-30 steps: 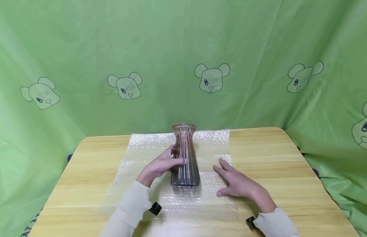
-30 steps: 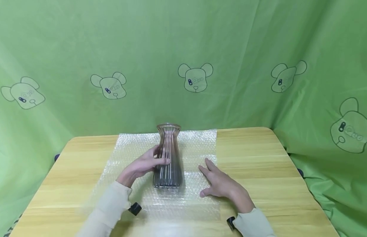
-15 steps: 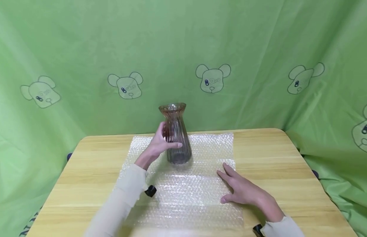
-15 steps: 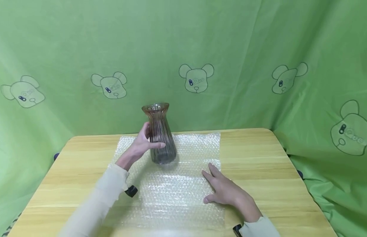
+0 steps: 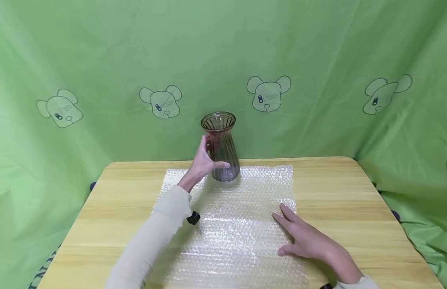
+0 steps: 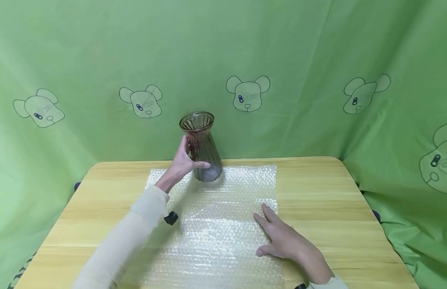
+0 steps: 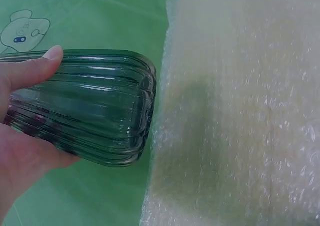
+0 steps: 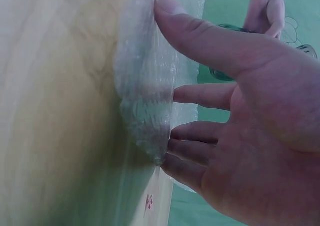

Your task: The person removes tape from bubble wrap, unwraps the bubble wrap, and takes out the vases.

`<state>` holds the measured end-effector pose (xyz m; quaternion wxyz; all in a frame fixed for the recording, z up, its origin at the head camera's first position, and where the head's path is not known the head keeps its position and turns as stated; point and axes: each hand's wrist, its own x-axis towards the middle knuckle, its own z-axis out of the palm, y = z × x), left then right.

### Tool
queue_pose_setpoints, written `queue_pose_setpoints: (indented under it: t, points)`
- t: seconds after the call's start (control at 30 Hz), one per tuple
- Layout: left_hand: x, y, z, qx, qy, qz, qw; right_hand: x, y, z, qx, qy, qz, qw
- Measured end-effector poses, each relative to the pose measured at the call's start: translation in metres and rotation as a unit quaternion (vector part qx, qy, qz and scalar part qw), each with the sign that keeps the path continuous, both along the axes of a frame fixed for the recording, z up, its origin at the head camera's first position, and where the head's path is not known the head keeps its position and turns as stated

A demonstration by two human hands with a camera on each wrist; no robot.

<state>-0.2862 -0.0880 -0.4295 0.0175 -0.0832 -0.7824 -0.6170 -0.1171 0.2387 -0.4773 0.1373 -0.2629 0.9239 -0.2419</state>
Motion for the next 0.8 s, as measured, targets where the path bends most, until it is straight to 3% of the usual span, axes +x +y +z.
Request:
queue_pose_setpoints:
  t: [0.47,0.8]
  points:
    - [-0.018,0.013,-0.006,0.025,0.045,-0.012,0.9986,0.009,0.003,0.001,0.0,-0.004,-0.005,1.0]
    - [-0.024,0.022,-0.009,-0.002,0.039,-0.01,0.9992,0.017,0.004,0.001,0.003,-0.008,-0.013,0.9999]
